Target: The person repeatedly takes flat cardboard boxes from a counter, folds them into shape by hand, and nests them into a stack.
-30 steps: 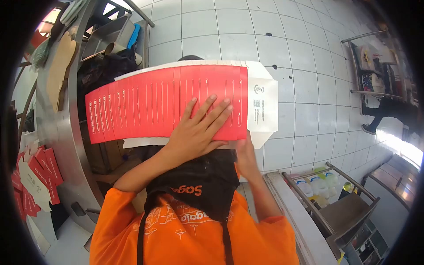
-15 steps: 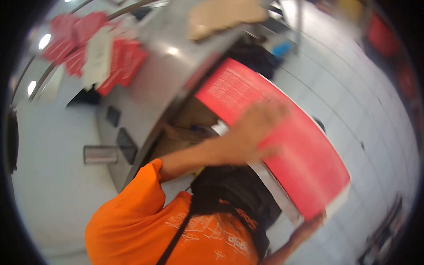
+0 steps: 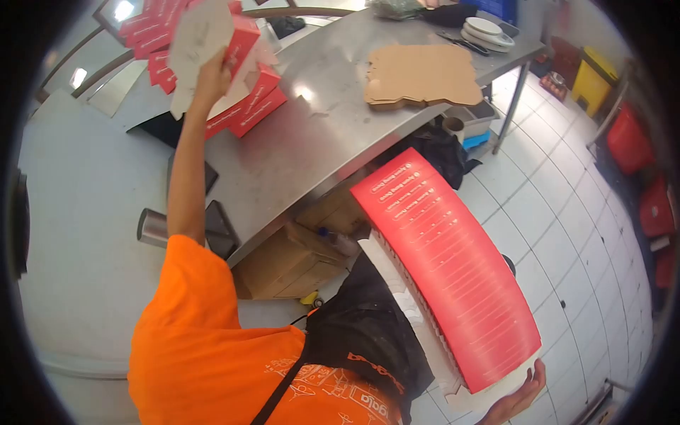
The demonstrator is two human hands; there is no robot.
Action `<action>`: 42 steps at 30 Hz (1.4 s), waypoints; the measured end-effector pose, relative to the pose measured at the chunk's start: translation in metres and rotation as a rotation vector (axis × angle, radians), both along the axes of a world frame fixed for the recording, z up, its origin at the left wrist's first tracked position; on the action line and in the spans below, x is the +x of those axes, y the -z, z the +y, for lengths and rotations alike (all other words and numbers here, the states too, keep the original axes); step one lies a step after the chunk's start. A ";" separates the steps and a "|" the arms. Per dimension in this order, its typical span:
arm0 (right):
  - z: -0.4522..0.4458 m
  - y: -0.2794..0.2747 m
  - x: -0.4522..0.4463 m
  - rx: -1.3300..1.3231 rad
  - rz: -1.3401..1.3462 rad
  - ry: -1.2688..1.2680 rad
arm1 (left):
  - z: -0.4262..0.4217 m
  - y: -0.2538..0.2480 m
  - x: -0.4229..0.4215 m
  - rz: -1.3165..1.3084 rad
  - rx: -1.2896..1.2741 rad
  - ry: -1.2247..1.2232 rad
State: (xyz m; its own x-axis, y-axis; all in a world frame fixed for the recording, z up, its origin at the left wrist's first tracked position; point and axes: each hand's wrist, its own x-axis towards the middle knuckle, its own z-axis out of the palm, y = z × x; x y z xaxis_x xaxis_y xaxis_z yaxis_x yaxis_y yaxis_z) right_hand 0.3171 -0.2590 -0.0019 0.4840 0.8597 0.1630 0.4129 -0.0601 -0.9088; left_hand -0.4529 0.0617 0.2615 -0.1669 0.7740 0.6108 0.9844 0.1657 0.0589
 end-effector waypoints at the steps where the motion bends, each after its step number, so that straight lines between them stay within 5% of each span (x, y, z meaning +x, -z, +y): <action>1: 0.002 -0.012 -0.003 -0.039 -0.069 0.010 | -0.009 -0.015 0.044 0.071 0.052 0.141; 5: 0.036 -0.065 -0.021 0.182 -0.671 0.022 | -0.034 -0.022 0.243 0.377 0.070 0.693; 9: 0.067 -0.128 -0.086 0.340 -0.651 -0.104 | -0.070 0.035 0.436 0.683 0.150 1.152; 13: 0.057 -0.151 -0.090 -0.009 -0.541 -0.040 | -0.131 0.071 0.555 0.531 0.130 1.649; 17: 0.017 -0.121 -0.038 -0.353 -0.256 0.065 | -0.118 0.091 0.624 0.052 0.436 1.887; 20: -0.018 -0.059 -0.032 -0.295 -0.012 0.135 | -0.097 0.143 0.635 -0.179 -0.351 1.837; 25: -0.021 -0.047 -0.058 -0.328 0.151 0.164 | -0.096 0.223 0.643 -0.304 -1.102 1.823; 42: 0.002 -0.040 -0.056 -0.323 0.175 0.152 | -0.116 0.241 0.653 -0.239 -0.950 1.625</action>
